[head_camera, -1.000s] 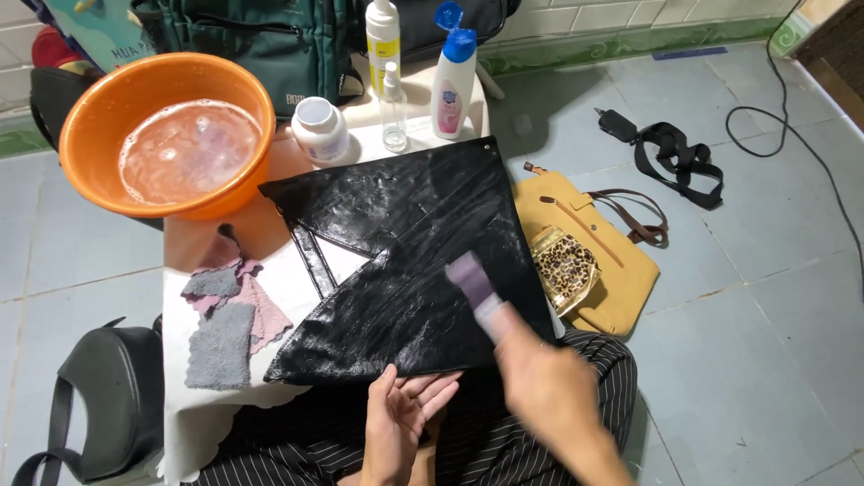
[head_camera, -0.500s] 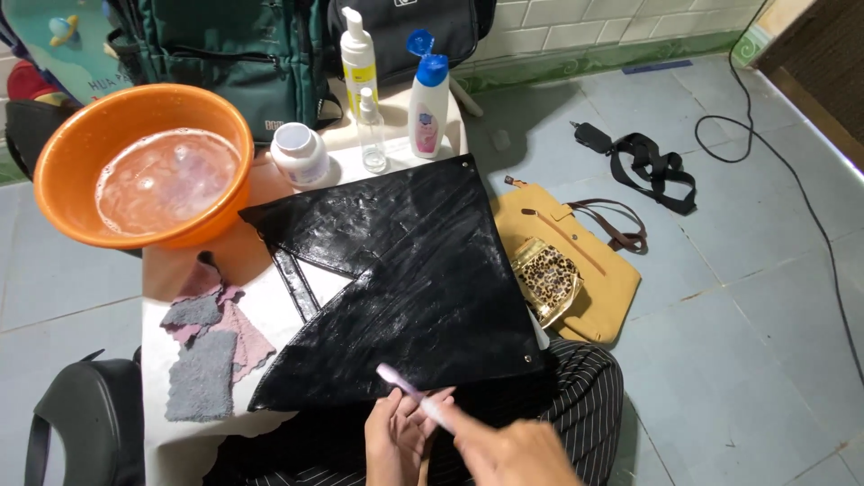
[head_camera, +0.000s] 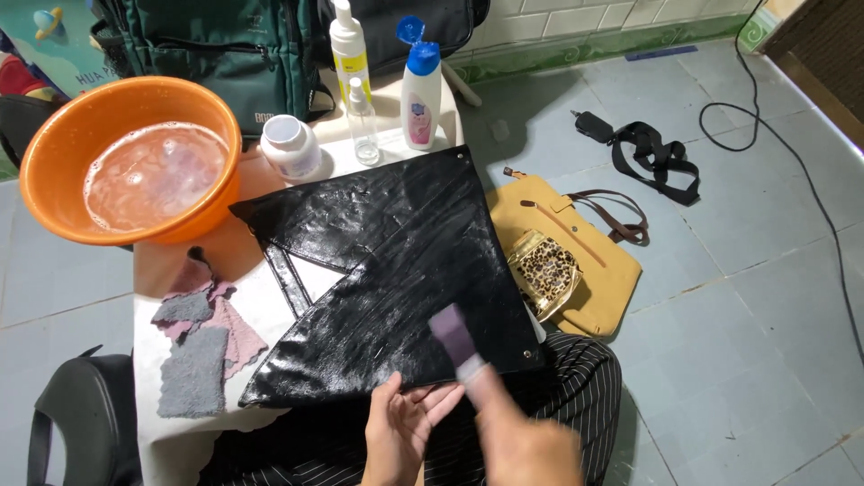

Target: Cleaning and polishing a black leather bag using a toothbrush and cleaning cream.

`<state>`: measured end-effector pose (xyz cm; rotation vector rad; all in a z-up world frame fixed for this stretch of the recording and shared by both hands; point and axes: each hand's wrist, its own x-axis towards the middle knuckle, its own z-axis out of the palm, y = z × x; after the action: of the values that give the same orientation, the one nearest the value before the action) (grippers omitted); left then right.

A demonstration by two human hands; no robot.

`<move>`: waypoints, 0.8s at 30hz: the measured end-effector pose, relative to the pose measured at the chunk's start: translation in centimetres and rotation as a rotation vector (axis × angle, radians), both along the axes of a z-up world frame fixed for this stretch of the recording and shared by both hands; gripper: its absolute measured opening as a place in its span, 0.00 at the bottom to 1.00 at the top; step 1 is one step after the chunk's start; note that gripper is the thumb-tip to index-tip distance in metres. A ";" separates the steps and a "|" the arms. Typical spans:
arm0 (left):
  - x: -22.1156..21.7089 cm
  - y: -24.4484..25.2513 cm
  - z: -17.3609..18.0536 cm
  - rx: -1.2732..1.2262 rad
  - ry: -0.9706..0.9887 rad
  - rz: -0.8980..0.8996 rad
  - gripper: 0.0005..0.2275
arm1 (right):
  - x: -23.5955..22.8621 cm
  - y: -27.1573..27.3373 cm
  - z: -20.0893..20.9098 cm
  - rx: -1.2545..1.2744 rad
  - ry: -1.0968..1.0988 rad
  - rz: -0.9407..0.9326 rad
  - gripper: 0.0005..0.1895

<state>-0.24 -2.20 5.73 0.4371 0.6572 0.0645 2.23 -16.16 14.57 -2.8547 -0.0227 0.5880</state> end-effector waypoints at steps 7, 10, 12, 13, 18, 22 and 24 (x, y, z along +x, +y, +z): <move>0.5 0.6 3.9 -0.120 0.182 0.059 0.31 | 2.5 -2.1 -2.6 0.135 -0.466 0.172 0.24; 0.4 0.8 1.8 -0.184 0.015 0.041 0.37 | 0.0 1.5 0.4 0.010 0.337 -0.230 0.22; 0.7 0.8 2.5 -0.076 0.223 0.004 0.38 | -1.4 -0.4 -3.9 0.389 -0.377 0.586 0.32; 0.8 0.8 3.3 -0.078 0.225 0.005 0.38 | -0.5 -1.0 -4.1 0.389 -0.375 0.587 0.32; 0.1 0.7 0.9 -0.192 0.014 0.042 0.39 | -0.8 0.7 -3.9 0.314 -0.375 0.232 0.23; -0.1 0.6 -1.9 -0.147 0.193 0.112 0.43 | -1.6 2.0 -3.9 0.509 -0.507 0.374 0.16; -1.1 0.8 -4.2 -0.154 -0.244 0.136 0.33 | 1.5 -0.5 -4.8 0.296 -0.513 0.156 0.23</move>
<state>-1.35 -1.37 1.52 0.2312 0.4470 0.1917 3.76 -16.68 9.80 -2.6419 -0.3841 -0.1293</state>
